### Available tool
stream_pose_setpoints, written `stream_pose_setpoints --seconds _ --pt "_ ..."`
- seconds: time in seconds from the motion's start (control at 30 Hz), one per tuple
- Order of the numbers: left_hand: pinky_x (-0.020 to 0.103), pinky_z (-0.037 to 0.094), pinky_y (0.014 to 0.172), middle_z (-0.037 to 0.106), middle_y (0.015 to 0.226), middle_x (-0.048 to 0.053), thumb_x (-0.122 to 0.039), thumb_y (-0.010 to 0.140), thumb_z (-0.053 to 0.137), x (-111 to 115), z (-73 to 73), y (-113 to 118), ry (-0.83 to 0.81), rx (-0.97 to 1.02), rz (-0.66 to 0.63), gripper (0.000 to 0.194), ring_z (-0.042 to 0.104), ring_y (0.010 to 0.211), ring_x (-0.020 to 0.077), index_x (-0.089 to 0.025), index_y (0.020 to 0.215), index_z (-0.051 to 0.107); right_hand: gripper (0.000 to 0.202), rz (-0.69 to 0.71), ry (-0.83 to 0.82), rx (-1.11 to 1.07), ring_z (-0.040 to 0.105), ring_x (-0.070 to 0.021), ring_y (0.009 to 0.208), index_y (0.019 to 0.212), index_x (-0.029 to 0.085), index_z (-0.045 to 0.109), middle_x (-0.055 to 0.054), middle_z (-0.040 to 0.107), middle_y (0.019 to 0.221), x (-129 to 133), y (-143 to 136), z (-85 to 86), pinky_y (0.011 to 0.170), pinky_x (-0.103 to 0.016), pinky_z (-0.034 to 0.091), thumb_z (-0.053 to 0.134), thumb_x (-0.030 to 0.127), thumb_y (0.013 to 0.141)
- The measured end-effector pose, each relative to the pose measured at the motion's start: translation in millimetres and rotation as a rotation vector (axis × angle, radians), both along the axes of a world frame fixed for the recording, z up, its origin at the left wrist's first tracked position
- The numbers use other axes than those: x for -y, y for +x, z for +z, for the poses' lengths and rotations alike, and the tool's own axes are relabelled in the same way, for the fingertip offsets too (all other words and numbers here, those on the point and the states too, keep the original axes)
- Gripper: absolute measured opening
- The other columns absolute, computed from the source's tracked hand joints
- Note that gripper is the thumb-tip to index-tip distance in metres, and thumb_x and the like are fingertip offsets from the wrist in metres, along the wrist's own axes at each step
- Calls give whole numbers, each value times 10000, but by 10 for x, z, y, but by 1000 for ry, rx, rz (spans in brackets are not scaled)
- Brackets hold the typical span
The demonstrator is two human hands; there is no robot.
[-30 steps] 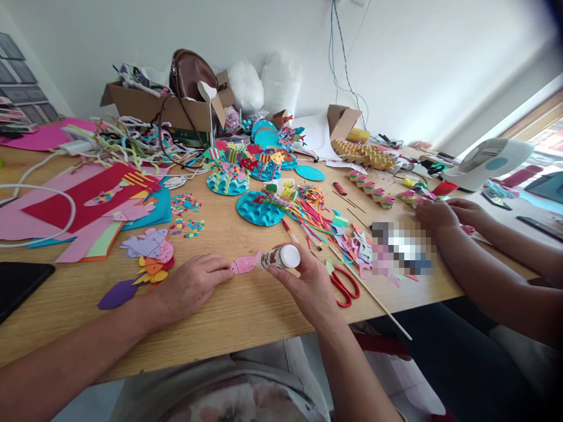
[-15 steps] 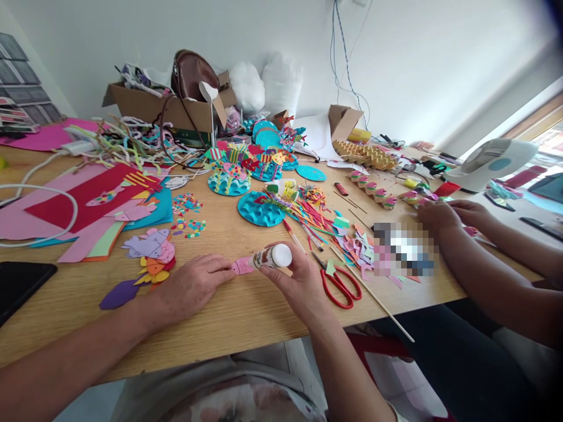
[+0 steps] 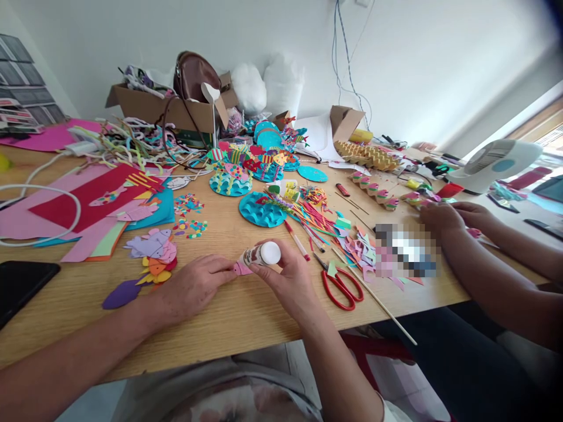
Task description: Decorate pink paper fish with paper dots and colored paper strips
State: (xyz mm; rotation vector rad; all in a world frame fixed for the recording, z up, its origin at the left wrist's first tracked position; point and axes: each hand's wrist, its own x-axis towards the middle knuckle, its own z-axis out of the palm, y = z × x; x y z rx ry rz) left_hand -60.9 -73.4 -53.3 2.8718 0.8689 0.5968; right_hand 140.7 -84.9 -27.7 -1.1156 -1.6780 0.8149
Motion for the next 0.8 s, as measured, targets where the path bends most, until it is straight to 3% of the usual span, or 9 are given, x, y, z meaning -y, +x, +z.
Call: stream_pose_setpoints --seconds 0.4,0.8 --pt "341 473 820 599 1048 68 -59 845 306 -1 -11 0 7 7 16 381 538 956 180 -172 1103 563 160 2 -10 -23 583 -168 758 860 200 588 -11 637 817 -15 -4 10 687 -277 457 644 259 722" --pt "328 467 810 613 1012 69 -39 803 338 13 13 -13 55 -41 28 364 543 944 188 -175 1017 600 153 -80 -35 28 561 -150 734 849 196 577 0 615 794 93 243 54 672 -261 436 649 244 723"
